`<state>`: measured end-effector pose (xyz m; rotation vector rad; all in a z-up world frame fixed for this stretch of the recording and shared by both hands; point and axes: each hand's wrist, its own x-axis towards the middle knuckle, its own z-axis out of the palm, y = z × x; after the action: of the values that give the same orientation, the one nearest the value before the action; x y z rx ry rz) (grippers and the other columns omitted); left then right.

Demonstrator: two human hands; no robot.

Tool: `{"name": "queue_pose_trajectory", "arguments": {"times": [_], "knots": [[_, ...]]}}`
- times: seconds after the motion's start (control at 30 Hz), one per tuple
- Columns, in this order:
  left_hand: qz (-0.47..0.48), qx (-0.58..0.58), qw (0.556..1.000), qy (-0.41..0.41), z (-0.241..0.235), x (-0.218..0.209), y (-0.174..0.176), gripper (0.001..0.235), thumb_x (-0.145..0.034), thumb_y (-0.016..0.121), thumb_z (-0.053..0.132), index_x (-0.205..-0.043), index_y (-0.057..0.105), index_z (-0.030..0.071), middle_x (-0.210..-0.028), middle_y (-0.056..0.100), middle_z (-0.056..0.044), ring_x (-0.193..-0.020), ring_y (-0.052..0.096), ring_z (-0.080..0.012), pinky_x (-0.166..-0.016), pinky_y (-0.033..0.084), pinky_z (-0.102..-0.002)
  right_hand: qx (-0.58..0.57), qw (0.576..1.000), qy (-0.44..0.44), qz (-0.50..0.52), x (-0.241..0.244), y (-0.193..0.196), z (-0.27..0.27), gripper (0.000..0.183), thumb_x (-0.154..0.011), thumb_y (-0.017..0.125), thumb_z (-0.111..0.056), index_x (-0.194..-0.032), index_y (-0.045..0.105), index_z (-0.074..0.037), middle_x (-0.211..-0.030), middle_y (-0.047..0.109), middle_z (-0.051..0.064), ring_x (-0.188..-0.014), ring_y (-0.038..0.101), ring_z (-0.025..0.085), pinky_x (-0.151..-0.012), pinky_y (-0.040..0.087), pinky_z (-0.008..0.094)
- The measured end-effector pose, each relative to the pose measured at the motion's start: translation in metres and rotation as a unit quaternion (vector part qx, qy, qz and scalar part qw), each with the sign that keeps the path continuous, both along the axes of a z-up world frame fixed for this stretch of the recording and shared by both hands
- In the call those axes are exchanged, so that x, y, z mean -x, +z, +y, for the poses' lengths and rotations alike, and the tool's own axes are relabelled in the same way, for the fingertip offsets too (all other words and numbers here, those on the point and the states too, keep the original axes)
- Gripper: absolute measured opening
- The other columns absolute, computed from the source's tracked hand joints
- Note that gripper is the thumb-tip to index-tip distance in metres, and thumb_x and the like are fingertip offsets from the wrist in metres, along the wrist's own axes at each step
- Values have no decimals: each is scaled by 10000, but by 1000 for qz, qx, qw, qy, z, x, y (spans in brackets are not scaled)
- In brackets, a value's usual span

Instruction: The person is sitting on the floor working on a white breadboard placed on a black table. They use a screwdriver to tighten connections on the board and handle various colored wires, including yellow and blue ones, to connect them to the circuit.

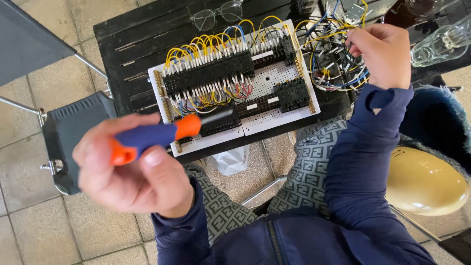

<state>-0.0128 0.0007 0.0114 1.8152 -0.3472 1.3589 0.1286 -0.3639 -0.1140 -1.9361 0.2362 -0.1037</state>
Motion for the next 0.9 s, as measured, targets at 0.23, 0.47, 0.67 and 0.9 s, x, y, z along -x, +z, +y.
{"name": "queue_pose_trajectory", "arguments": {"times": [0.23,0.47,0.67,0.9], "knots": [[-10,80,996,-25,6,3,-10,413,-1088,520,186,-1495,528,259,-1104,489,-299,-694,493,-399,-623,505,-465,54,975,-4,-217,-2,-9,-21,166,-1165,686,-15,-1008,740,2,-957,746,115,-841,637,156,-777,547,337],[-9,83,996,-13,4,6,-4,380,-1079,533,199,-1458,524,222,-1089,471,-318,-700,490,-404,-629,500,-477,322,946,26,-7,-16,-29,1,144,-926,791,-94,-921,775,-237,-869,660,-3,-929,576,233,-814,390,494],[11,-3,1000,2,7,9,9,278,-1085,561,207,-1357,508,204,-991,486,-211,-784,533,-271,-584,537,-400,436,892,42,115,-42,-87,22,134,-907,722,-360,-822,806,-299,-917,767,-54,-1131,635,392,-1064,199,786],[96,-31,988,-118,12,-2,-12,306,-1135,589,65,-1429,507,49,-1335,496,-182,-1145,695,-342,-924,752,-389,491,850,26,188,-64,-127,12,513,-932,771,-574,-591,672,-203,-642,652,19,-704,679,400,-1066,237,846]]}}
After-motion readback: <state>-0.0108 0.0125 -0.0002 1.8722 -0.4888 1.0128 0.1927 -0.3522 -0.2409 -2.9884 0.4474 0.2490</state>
